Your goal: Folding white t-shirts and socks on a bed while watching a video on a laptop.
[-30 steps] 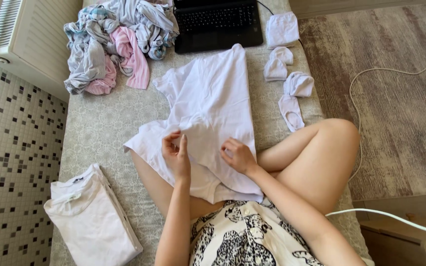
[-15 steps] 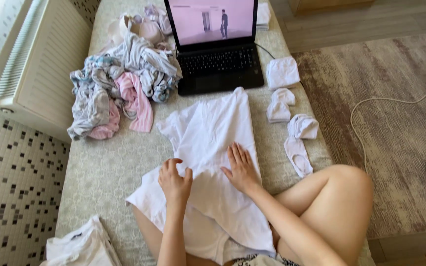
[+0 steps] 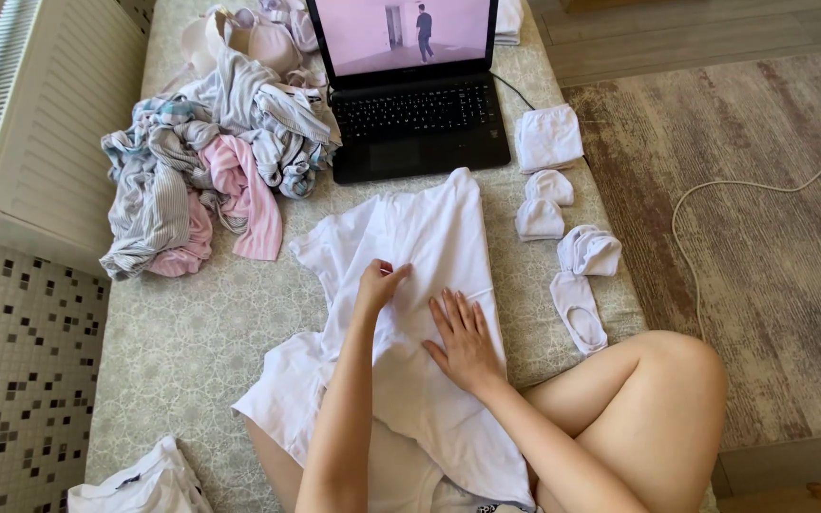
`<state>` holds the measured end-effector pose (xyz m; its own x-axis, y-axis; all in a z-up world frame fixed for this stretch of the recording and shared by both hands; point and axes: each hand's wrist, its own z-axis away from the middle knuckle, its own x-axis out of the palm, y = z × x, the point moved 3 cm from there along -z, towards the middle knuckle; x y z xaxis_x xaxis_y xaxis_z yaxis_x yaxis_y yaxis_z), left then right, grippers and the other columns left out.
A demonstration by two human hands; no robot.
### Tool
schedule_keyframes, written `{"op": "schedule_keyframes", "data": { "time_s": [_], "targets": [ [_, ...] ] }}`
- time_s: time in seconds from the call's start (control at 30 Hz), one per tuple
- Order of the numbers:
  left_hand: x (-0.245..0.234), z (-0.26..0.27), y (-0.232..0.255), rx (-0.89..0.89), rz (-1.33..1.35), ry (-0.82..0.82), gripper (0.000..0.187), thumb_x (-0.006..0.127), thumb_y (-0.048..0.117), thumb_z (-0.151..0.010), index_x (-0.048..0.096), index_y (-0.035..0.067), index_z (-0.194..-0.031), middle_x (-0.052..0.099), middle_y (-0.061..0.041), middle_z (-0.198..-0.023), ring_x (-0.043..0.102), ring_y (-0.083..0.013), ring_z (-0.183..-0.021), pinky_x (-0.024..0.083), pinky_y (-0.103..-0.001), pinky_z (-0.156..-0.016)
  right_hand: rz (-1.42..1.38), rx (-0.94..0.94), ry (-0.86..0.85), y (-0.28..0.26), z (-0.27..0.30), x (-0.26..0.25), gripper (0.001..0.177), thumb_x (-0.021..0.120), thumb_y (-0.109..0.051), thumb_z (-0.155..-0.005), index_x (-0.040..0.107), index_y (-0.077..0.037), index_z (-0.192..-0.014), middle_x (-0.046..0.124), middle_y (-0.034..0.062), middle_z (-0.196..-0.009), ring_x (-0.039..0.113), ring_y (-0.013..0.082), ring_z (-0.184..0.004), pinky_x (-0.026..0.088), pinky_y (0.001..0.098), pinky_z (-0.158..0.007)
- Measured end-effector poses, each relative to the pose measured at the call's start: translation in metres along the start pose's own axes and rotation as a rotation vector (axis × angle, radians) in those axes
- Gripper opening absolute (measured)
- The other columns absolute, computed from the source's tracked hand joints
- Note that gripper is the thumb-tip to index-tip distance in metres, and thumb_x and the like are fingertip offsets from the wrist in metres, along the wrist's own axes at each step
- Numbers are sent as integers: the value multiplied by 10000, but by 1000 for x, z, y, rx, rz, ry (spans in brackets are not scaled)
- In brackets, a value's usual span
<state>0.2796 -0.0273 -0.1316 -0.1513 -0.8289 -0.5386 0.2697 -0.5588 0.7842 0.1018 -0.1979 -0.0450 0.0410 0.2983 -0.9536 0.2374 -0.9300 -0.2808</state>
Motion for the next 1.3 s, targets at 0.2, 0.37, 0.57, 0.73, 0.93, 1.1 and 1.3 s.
{"op": "schedule_keyframes", "data": {
  "time_s": [0.2,0.37,0.57,0.73,0.93,1.1,1.3],
  "targets": [
    [10,-14,-32,132,471,25,380,774,312,-891,583,-16,-911,585,-42,-776,515,-134,-650,427,-298,-556,7,0,-23,-1,0,0,767,458,-517,-1011,217,-107,-1613,187,193,-1664,160,365,-1539,116,533,-1227],
    [-3,-13,-37,227,249,89,402,728,403,-932,610,24,-999,666,-53,-829,605,-131,-718,511,-300,-642,-15,15,-65,4,0,8,801,455,-567,-995,188,-149,-1623,157,186,-1673,129,377,-1542,89,585,-1211],
    [-53,44,-3,-56,-225,-463,573,827,605,-709,713,68,-872,688,-60,-744,639,-156,-655,503,-333,-610,-2,12,-82,3,-1,5,873,484,-656,-949,186,-180,-1616,150,187,-1671,121,391,-1537,65,630,-1202],
    [-55,49,-25,-55,-389,-607,583,882,571,-642,713,36,-800,623,-50,-701,578,-167,-640,443,-364,-568,-17,1,-71,0,4,0,877,478,-661,-945,191,-180,-1621,152,172,-1677,133,373,-1545,76,620,-1215],
    [-59,45,-48,-60,-348,-646,651,882,517,-664,723,-11,-1009,674,-98,-924,625,-214,-845,475,-360,-709,184,-143,-62,-11,33,15,729,444,-431,-1009,201,-129,-1626,162,144,-1689,139,333,-1545,98,547,-1217],
    [-79,60,-35,-160,-337,-618,1007,940,461,-619,540,13,-1427,607,-161,-1393,598,-270,-1246,472,-351,-1021,12,-222,-128,-36,54,10,677,465,-260,-1010,243,-40,-1610,203,124,-1699,156,305,-1564,103,561,-1239],
    [-92,95,21,-170,-364,-578,1092,952,347,-578,455,65,-1509,565,-168,-1463,602,-287,-1268,520,-393,-1016,-96,-246,-73,-38,61,6,632,503,-299,-1007,325,-121,-1586,240,154,-1671,202,349,-1543,116,597,-1220]
  ]
}}
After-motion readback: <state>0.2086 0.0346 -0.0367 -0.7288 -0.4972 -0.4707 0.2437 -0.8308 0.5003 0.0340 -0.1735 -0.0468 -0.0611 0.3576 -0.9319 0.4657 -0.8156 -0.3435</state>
